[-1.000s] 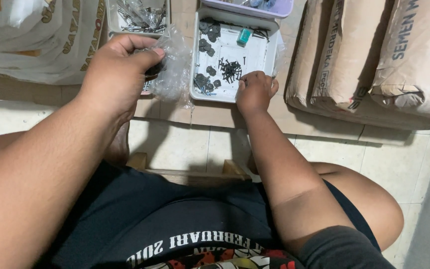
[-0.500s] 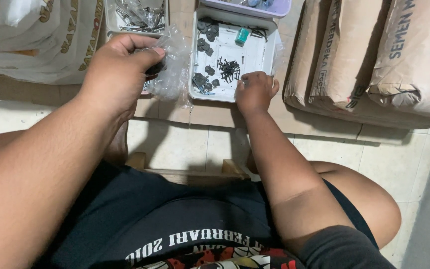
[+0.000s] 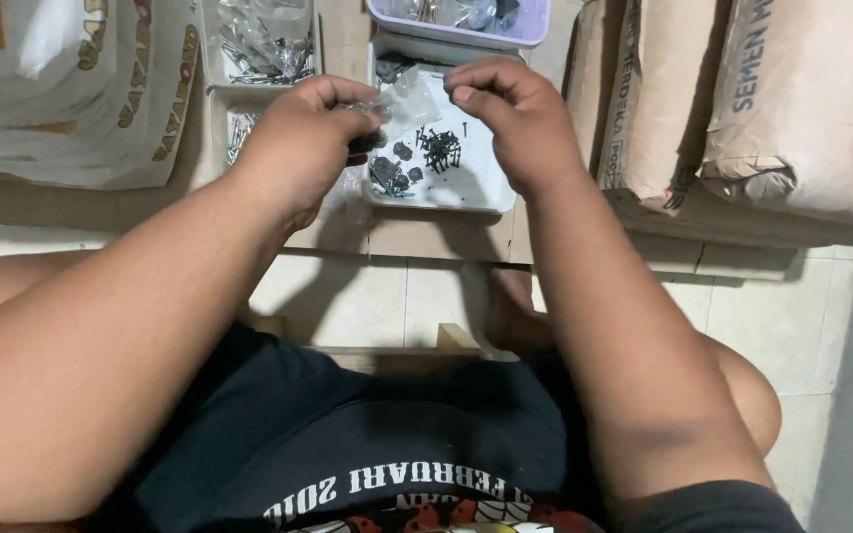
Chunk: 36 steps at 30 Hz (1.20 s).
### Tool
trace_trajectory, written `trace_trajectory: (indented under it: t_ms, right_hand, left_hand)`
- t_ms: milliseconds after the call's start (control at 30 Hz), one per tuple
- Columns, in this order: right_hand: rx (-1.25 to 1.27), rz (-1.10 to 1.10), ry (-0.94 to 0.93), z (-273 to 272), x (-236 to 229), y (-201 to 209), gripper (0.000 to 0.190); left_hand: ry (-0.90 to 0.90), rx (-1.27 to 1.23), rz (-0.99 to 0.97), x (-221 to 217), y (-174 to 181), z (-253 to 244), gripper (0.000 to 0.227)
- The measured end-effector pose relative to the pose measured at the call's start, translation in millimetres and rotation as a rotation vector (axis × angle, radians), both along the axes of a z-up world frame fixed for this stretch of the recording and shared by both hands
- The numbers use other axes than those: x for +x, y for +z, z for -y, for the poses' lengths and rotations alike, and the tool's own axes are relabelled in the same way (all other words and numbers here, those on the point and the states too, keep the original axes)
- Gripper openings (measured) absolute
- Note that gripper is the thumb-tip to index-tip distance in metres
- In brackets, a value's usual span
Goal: The person sits on the floor and sorts small metal hardware items, such as screws and washers, from plastic bags into a white plastic container. They repeatedly open bags, pour the contents into the container, and handle the loose items with their hands.
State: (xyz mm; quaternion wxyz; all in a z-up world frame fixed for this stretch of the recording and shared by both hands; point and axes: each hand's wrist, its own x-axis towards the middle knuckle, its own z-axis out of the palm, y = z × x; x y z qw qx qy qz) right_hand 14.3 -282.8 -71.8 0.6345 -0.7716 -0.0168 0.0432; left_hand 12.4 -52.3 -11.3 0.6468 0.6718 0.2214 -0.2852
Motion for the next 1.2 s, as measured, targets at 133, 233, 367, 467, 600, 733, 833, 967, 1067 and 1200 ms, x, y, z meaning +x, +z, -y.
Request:
trace_trajectory:
  t_ms: [133,233,367,467,600,733,833,967,1067,1200]
  right_hand:
    - [-0.030,-0.083,0.026,3,-14,63,0.009]
    - [-0.297,-0.352,-0.038,-2,-33,103,0.010]
    - [-0.200,-0.527,-0.187,9,-42,93,0.013]
    - [0.047,-0.487,-0.221,18,-41,74,0.011]
    - [0.196,-0.375,-0.341,24,-33,50,0.020]
    - [0.171,-0.362,-0.368,26,-25,38,0.017]
    - [0.107,-0.369,-0.432,27,-23,33,0.026]
    - [0.126,-0.415,-0.339,32,-18,21,0.028]
    - [0.196,-0.440,-0.226,41,-14,7,0.010]
    - [-0.187,-0.518,-0.090,29,-19,47,0.021]
  left_hand:
    - [-0.018,-0.064,0.022,-1,4,17,0.030]
    - [-0.106,-0.027,0.065,-8,9,29,0.037]
    - [-0.265,0.071,0.108,-18,23,40,0.041]
    - [-0.354,0.138,0.094,-23,37,44,0.042]
    - [-0.380,0.109,0.269,-22,13,40,0.037]
    - [-0.331,0.126,0.254,-17,12,34,0.038]
    - [-0.308,0.158,0.236,-14,7,34,0.037]
    - [-0.192,0.186,0.237,-9,-5,34,0.026]
    - [-0.138,0.146,0.218,-6,-7,33,0.023]
    - [-0.135,0.200,0.184,-2,0,32,0.024]
